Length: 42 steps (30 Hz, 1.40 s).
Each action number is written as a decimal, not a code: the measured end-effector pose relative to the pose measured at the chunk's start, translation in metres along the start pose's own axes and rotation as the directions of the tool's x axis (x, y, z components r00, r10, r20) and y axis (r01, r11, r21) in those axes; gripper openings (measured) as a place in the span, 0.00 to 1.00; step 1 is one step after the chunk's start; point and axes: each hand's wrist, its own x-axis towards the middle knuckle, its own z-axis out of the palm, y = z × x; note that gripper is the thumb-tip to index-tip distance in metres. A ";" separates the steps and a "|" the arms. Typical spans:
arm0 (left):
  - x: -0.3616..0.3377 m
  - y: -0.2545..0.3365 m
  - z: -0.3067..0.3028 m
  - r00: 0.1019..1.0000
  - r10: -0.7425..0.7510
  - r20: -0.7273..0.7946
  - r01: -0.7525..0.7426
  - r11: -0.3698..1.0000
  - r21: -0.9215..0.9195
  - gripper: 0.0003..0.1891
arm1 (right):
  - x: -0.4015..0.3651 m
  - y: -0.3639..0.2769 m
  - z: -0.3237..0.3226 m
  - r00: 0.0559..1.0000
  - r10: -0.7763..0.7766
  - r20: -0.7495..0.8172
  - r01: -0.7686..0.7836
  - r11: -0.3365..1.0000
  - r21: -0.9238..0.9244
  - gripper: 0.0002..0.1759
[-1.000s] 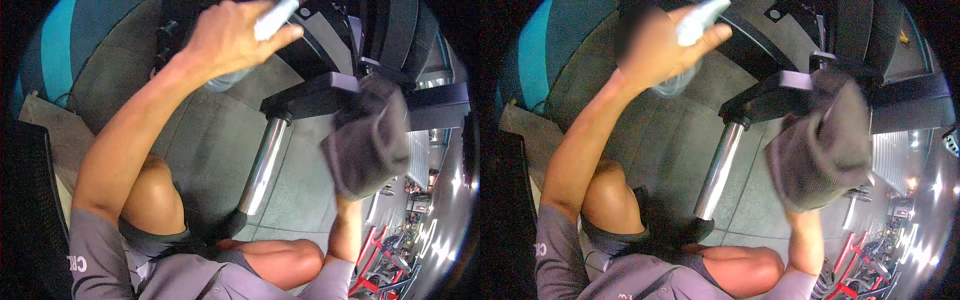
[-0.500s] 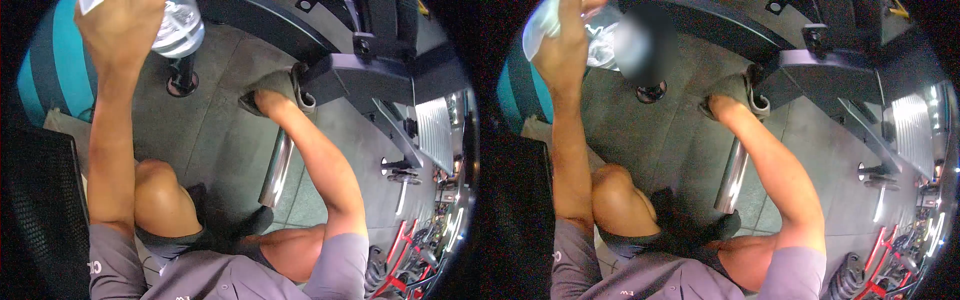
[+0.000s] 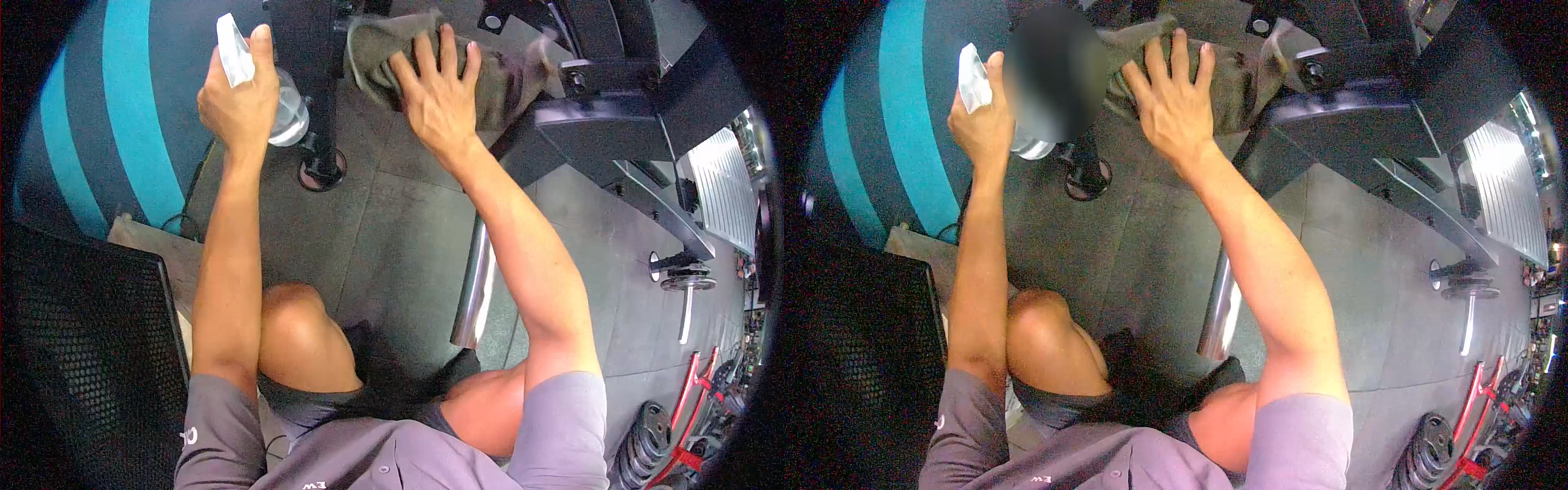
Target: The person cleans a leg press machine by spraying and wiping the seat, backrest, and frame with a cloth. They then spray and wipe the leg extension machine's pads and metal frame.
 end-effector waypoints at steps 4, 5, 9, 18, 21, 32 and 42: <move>0.009 0.001 -0.013 0.996 -0.006 -0.093 0.006 1.000 0.001 0.25 | -0.005 -0.003 0.006 0.989 -0.132 0.063 0.128 0.989 0.067 0.22; 0.017 0.006 -0.017 0.991 -0.003 -0.137 0.001 1.000 -0.019 0.26 | -0.006 -0.003 0.008 0.986 -0.137 0.093 0.132 0.989 0.066 0.23; 0.048 0.021 -0.026 0.935 0.139 -0.327 -0.183 0.977 -0.108 0.23 | -0.004 -0.012 0.033 0.944 -0.311 0.106 0.296 0.945 0.140 0.26; 0.085 0.077 -0.038 0.917 0.090 -0.388 -0.215 0.932 -0.292 0.15 | 0.025 -0.078 0.111 0.946 -0.323 0.002 0.234 0.690 0.684 0.26; 0.066 0.032 -0.016 0.902 0.086 -0.423 -0.213 0.941 -0.263 0.14 | 0.026 -0.119 0.153 0.785 -0.618 -0.027 0.591 0.737 0.329 0.23; 0.043 0.022 0.015 0.941 0.047 -0.334 -0.137 0.959 -0.250 0.22 | -0.037 -0.153 0.153 0.567 -0.748 0.346 0.823 0.537 -0.188 0.27; 0.058 0.024 0.004 0.933 -0.131 -0.334 0.024 0.952 -0.305 0.18 | -0.040 -0.084 0.100 0.757 -0.407 0.511 0.261 0.905 0.335 0.32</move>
